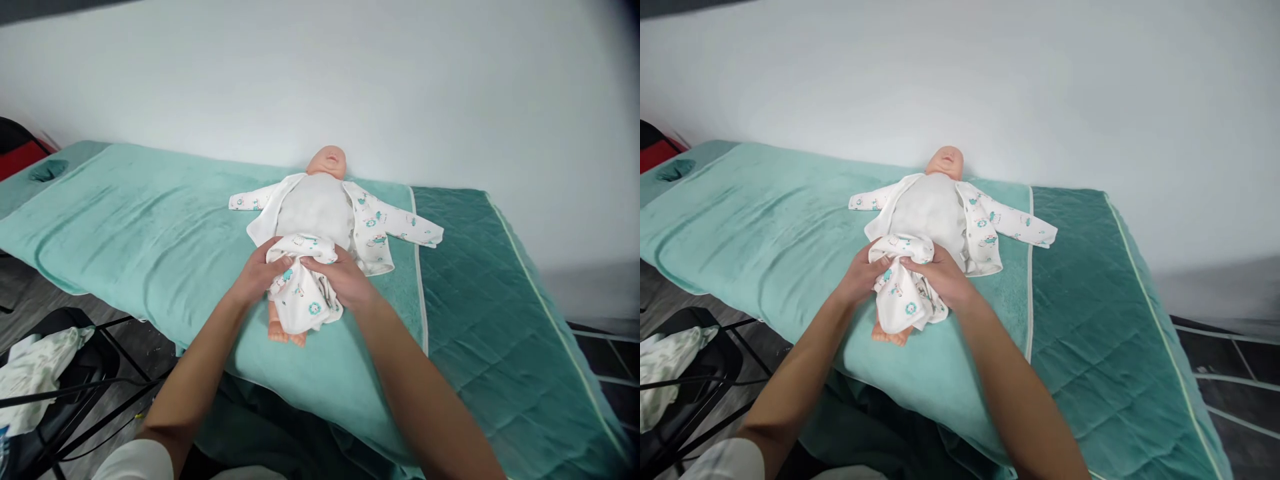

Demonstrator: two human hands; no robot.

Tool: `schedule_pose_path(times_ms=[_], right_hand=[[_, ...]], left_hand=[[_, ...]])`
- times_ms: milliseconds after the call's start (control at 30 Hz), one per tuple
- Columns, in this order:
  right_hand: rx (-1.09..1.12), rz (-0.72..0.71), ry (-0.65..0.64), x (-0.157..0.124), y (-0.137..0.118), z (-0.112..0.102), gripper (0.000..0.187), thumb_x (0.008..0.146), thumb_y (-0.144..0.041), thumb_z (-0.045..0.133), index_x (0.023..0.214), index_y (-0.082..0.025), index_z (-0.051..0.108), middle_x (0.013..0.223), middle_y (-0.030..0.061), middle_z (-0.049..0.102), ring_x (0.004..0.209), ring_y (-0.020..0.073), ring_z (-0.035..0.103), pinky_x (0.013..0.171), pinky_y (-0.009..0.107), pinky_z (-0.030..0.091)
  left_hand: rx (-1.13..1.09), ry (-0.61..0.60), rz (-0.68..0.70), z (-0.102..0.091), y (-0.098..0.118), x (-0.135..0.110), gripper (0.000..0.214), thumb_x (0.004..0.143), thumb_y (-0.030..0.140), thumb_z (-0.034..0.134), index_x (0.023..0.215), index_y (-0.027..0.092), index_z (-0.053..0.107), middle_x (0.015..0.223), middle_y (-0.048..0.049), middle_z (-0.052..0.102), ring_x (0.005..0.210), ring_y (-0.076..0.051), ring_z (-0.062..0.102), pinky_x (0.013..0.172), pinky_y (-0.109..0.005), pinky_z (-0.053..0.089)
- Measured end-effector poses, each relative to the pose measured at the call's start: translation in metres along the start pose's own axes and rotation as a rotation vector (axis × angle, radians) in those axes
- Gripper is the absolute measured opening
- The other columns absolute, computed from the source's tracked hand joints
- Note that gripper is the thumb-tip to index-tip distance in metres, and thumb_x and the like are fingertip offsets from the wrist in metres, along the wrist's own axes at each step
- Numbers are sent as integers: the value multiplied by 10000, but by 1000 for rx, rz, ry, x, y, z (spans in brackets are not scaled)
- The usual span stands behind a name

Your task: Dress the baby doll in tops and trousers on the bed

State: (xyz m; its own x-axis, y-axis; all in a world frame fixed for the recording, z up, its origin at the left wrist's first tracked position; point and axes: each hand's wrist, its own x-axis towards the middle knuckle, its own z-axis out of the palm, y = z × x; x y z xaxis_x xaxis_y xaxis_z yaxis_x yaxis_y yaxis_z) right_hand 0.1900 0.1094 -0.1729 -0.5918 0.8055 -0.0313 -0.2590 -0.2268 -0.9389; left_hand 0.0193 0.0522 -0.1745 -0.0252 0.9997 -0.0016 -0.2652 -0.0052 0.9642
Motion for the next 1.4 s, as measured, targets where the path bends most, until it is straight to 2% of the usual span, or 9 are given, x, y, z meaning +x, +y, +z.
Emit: schedule_pose_path(times_ms=[100,200,367,467,567,767,933,1233,1400], right_hand=[[3,-29,60,-2,-4,6,430,726,-432,869,1069,-200,752,1061,51,762,997,228,710,898,347,555],[47,-21,31,-4,-7,9,411,738,-438,854,1052,-198,744,1034,49,759,948,215,706,842,324,551],[-28,-37,-50,-3,-9,9,377,616,-352,883,901,-177,709,890,12,727,838,183,659,781,287,521],[-215,-78,-99,-4,-11,8,220,647,-300,803,769,-172,672,774,-13,671,756,158,602,703,255,473],[-413,-80,-194,-6,-14,9,142,675,-246,710,785,-161,681,793,-5,677,770,162,595,696,250,454],[-668,-87,-341,-10,-17,12,171,699,-140,599,845,-153,687,845,-6,706,799,144,617,692,222,425],[-873,-132,-433,-13,-19,16,226,744,-92,566,895,-164,718,900,1,743,815,137,644,718,227,410],[-1152,-111,-452,-20,-25,25,242,795,-79,592,946,-182,750,964,18,763,859,147,654,739,236,383],[-1365,-69,-491,-25,-32,33,123,837,-147,622,793,-173,734,818,34,741,760,144,624,654,255,308]], left_hand=[[207,-42,-52,5,17,-7,624,692,464,880,1209,167,696,1114,-79,745,947,-220,674,808,-286,510],[296,66,-116,13,28,-15,524,690,443,880,1105,155,738,1028,-64,761,902,-216,674,775,-285,510],[125,246,-83,26,17,-44,356,717,420,864,893,133,746,794,-29,719,721,-164,623,661,-261,466],[44,315,-104,33,7,-72,320,712,399,870,835,131,745,718,-25,702,648,-154,601,618,-262,440],[-42,363,-163,41,4,-97,305,710,394,869,824,132,761,694,-27,705,622,-150,596,610,-264,443],[-183,511,-134,64,4,-129,351,773,322,836,1090,180,786,1100,-62,776,1055,-223,668,950,-305,496],[-321,605,-140,87,-8,-152,419,816,347,805,1212,217,758,1265,-79,739,1215,-264,641,1050,-364,484],[-465,705,-172,98,-27,-165,439,792,344,827,1213,238,754,1275,-77,739,1233,-263,653,1040,-359,516],[-473,732,-182,89,-32,-164,396,781,327,832,1159,234,764,1229,-68,749,1134,-229,688,941,-308,540]])
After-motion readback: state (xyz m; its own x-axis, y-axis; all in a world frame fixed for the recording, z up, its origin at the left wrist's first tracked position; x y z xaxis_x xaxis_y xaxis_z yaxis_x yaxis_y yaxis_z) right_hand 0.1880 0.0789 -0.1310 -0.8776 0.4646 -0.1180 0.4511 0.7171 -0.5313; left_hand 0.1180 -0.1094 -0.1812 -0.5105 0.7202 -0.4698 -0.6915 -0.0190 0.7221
